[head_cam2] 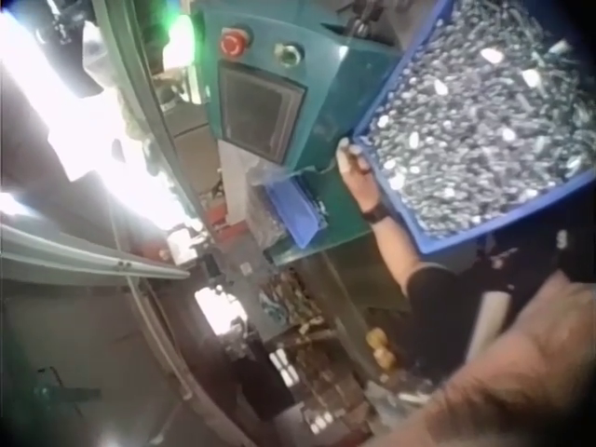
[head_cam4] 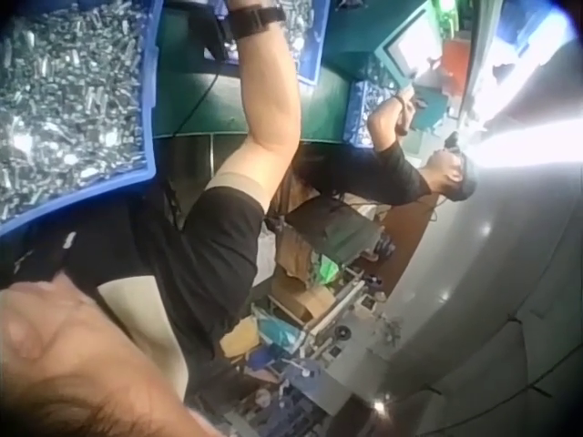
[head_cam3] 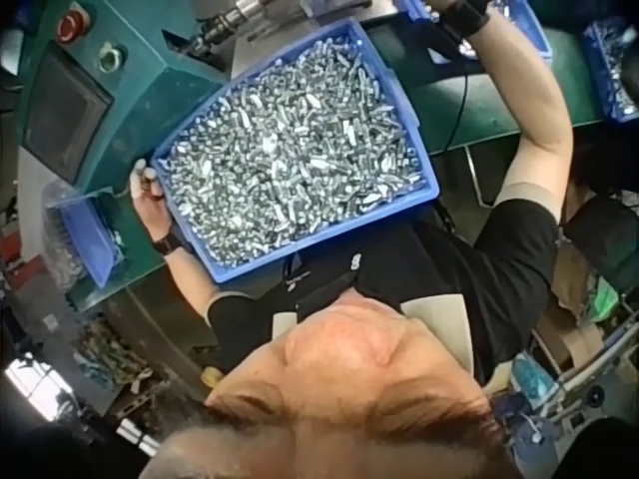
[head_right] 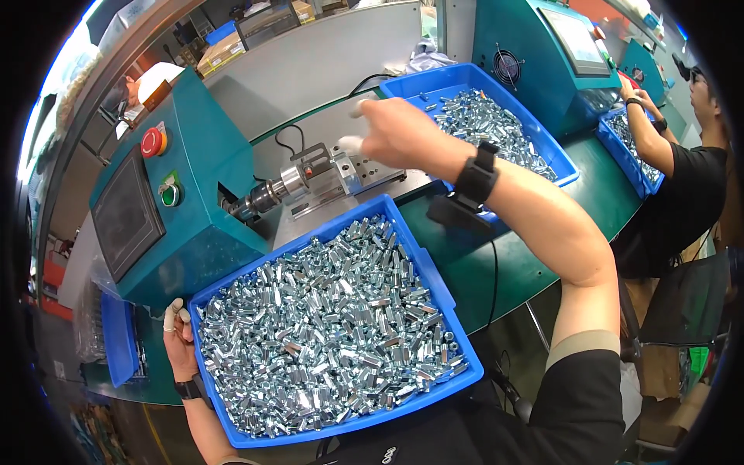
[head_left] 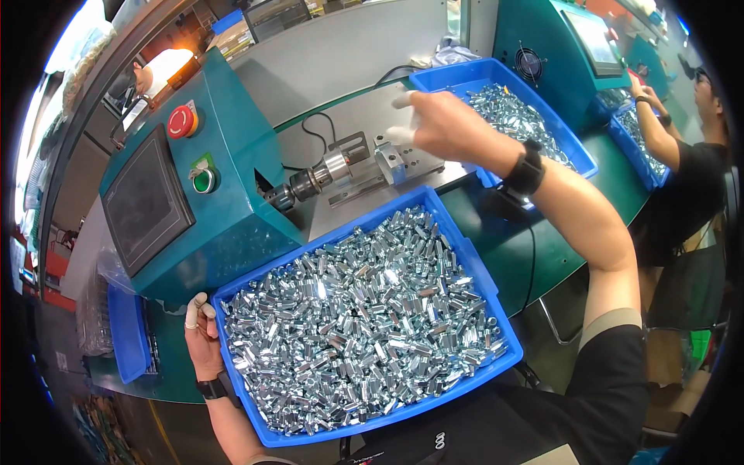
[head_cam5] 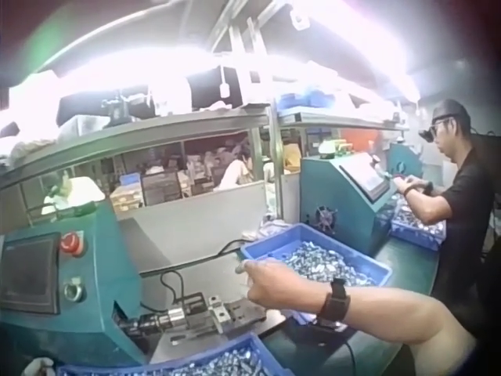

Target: The person picks up a metal part from a blue bin, places it into the machine's clamp, and presses a green button. After the machine processes the part, the person removes it and places it into a different blue bin, repeating the process.

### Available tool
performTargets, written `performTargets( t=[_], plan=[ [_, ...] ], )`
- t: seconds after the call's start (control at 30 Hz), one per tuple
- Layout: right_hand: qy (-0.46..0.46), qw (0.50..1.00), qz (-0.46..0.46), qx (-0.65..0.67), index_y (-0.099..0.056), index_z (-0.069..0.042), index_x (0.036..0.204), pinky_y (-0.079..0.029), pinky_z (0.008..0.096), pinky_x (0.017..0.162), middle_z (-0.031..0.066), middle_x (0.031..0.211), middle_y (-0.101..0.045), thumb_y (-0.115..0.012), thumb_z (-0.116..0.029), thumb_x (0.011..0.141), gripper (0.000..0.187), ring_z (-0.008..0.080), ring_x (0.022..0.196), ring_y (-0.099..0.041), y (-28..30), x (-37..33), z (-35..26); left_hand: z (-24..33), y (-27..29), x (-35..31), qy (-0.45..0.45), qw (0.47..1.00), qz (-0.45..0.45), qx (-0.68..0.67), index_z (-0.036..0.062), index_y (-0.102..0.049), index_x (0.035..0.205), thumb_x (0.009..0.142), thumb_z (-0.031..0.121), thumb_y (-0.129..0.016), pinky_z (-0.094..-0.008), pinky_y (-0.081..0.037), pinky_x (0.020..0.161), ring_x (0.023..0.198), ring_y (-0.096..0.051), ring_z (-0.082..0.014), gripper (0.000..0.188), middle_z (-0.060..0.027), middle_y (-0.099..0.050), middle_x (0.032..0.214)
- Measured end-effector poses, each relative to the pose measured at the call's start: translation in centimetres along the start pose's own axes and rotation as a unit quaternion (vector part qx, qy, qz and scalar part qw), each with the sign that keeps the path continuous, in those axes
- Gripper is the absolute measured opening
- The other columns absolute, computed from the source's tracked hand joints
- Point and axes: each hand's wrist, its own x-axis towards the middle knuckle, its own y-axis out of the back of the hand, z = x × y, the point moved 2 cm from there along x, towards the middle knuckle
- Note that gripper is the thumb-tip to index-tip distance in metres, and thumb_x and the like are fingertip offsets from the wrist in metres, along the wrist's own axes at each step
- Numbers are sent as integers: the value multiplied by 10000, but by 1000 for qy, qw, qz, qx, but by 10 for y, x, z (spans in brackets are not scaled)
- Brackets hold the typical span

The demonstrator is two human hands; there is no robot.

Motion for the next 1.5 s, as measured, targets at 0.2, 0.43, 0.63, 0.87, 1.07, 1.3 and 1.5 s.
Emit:
performTargets(
  t=[0.2,0.43,0.63,0.87,1.07,1.3,1.5],
  plan=[
    [24,996,-59,-65,-619,26,1258,-553,466,801,240,840,-704,-680,-303,856,523,400,855,-698,-14,6,-34,1,-13,-4,0,1000,10,-5,78,-693,1076,1039,261,-569,-184,-340,510,539,-434,-26,224,37,-594,738],
    [-101,984,-24,-146,-645,-49,1256,-560,448,827,207,1000,-728,-676,-297,831,493,371,938,-708,29,1,5,-2,8,-1,-6,1000,22,0,73,-680,1111,1054,276,-552,-187,-323,492,527,-408,-23,247,48,-576,741],
    [98,991,49,-75,-690,-59,1136,-552,412,730,147,911,-683,-755,-179,855,312,332,823,-683,26,-53,48,-2,-1,2,-6,1000,-1,13,73,-674,1119,1062,272,-540,-188,-323,483,527,-402,-20,246,54,-558,738],
    [247,961,-108,58,-655,-37,1022,-525,434,719,124,888,-599,-770,-142,819,256,333,833,-649,-30,-74,-43,-6,3,3,-9,1000,19,-5,73,-675,1132,1063,269,-539,-184,-316,477,526,-399,-18,249,55,-554,736],
    [256,954,-133,-77,-648,-45,987,-523,426,736,110,876,-569,-722,-121,820,198,322,837,-631,-27,-82,-42,-2,0,-4,-8,1000,25,2,73,-679,1131,1062,274,-542,-182,-318,479,520,-399,-18,253,53,-560,739],
    [237,968,-86,17,-688,-47,902,-529,416,727,94,867,-584,-732,-97,812,112,304,833,-644,-35,-82,-36,-4,4,2,-3,1000,18,-4,73,-683,1125,1065,269,-537,-181,-321,481,523,-404,-15,252,51,-565,735],
    [155,964,-98,192,-734,-47,935,-524,338,703,70,870,-649,-784,-67,819,128,227,817,-666,-22,-74,-31,-2,0,-1,-9,1000,20,2,73,-681,1124,1066,272,-536,-178,-317,478,522,-404,-14,254,50,-566,735]
  ],
)
